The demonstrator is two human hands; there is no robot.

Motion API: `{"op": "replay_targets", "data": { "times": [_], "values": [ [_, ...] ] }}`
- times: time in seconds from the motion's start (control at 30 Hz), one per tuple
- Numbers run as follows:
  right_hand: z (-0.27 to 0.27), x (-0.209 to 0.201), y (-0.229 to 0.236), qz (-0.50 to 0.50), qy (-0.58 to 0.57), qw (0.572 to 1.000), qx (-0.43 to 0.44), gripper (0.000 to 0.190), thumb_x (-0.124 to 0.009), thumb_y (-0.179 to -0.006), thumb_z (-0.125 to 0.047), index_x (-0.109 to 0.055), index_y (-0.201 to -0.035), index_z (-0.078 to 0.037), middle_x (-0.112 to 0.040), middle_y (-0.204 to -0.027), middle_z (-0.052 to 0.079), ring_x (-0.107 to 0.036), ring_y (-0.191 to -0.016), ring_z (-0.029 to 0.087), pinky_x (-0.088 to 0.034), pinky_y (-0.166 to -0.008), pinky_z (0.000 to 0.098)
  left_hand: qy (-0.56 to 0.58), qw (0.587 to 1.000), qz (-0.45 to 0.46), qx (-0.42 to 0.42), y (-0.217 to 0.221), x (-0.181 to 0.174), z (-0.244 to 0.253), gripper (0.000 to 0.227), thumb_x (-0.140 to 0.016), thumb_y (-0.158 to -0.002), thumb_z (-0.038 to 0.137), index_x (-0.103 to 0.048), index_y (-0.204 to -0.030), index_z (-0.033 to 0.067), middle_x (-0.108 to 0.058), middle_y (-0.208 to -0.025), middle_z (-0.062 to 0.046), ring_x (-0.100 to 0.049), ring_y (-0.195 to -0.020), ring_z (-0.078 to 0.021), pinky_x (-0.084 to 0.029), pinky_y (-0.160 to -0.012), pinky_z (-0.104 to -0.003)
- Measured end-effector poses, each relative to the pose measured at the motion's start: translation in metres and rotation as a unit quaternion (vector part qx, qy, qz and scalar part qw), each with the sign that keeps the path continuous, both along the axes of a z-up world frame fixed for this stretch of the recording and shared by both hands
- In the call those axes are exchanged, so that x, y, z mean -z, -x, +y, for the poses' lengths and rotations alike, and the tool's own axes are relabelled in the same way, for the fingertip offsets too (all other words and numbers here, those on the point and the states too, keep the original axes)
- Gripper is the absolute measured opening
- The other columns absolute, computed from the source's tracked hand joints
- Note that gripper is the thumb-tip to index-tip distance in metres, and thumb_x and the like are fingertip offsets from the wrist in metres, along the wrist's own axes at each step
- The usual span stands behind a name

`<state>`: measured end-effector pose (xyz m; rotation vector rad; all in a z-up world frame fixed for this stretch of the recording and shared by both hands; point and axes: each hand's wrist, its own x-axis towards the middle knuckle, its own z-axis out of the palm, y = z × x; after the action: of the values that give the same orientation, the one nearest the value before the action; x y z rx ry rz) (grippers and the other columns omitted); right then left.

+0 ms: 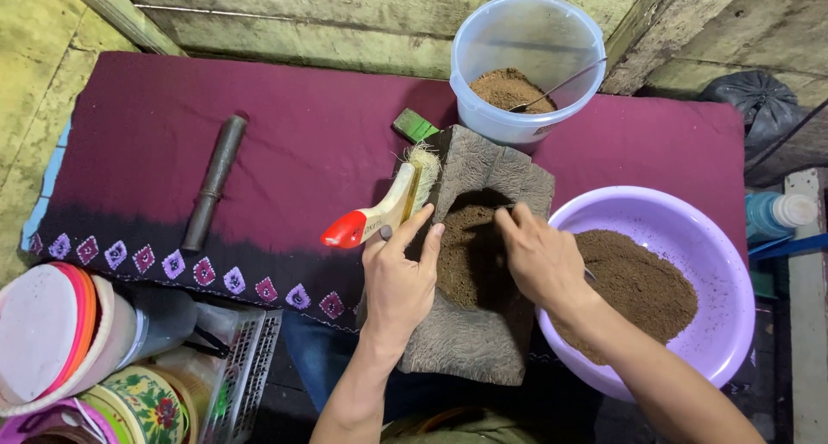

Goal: The person fills a hollowed-out block with soil by hand and using a small spoon, while cleaning the block with a brush.

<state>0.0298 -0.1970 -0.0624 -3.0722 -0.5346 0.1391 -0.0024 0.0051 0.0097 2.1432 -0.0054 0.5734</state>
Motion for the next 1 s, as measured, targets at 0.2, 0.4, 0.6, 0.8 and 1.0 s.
{"op": "replay_targets", "data": {
  "times": [0.2,0.4,0.6,0.8,1.0],
  "values": [
    [0.018,0.027,0.0,-0.105,0.055,0.993,-0.012,0.019,-0.054,-0.098,-0.018,-0.059,-0.115,-0.012,-0.045,-0.1,0.005,-0.055,-0.101,0.025,-0.063,-0.055,0.0337,-0.003,1.0,-0.008,0.009,-0.003,-0.003,0.0,0.025,-0.076,-0.092,0.023,-0.08,-0.115,0.0159,-0.074,-0.082,-0.024,-0.071,-0.083,-0.0411,-0.057,-0.083,-0.044],
    [0.009,0.009,0.019,0.066,0.049,0.996,-0.025,0.025,-0.04,-0.099,-0.017,-0.055,-0.118,-0.014,-0.048,-0.106,0.008,-0.053,-0.103,0.027,-0.065,-0.058,0.0408,-0.016,1.0,-0.009,0.003,-0.003,0.009,0.0,0.025,-0.077,-0.091,0.025,-0.08,-0.115,0.0163,-0.073,-0.087,-0.027,-0.071,-0.089,-0.0432,-0.056,-0.085,-0.045],
    [0.005,0.015,0.031,0.108,0.063,0.991,-0.054,0.024,-0.039,-0.099,-0.018,-0.06,-0.11,-0.014,-0.06,-0.101,0.008,-0.059,-0.099,0.028,-0.062,-0.061,0.0422,-0.017,1.0,-0.017,0.007,-0.005,0.008,0.0,0.024,-0.077,-0.091,0.023,-0.08,-0.114,0.0179,-0.075,-0.087,-0.024,-0.07,-0.085,-0.0395,-0.056,-0.083,-0.04],
    [0.011,0.002,0.035,0.148,0.088,0.979,-0.108,0.029,-0.038,-0.097,-0.012,-0.065,-0.108,-0.013,-0.07,-0.097,0.008,-0.069,-0.092,0.028,-0.062,-0.06,0.0415,-0.005,1.0,-0.008,0.015,-0.004,0.004,-0.002,0.024,-0.076,-0.092,0.023,-0.08,-0.115,0.0182,-0.076,-0.089,-0.024,-0.072,-0.084,-0.0389,-0.055,-0.082,-0.042],
    [0.018,-0.03,0.021,0.241,0.077,0.955,-0.157,0.036,-0.035,-0.096,-0.003,-0.067,-0.11,0.004,-0.074,-0.099,0.019,-0.076,-0.083,0.032,-0.065,-0.059,0.0431,-0.022,0.998,-0.063,-0.004,0.0,0.012,-0.001,0.023,-0.08,-0.089,0.018,-0.081,-0.112,0.0172,-0.075,-0.075,-0.016,-0.071,-0.071,-0.03,-0.056,-0.075,-0.035]
  ]
}}
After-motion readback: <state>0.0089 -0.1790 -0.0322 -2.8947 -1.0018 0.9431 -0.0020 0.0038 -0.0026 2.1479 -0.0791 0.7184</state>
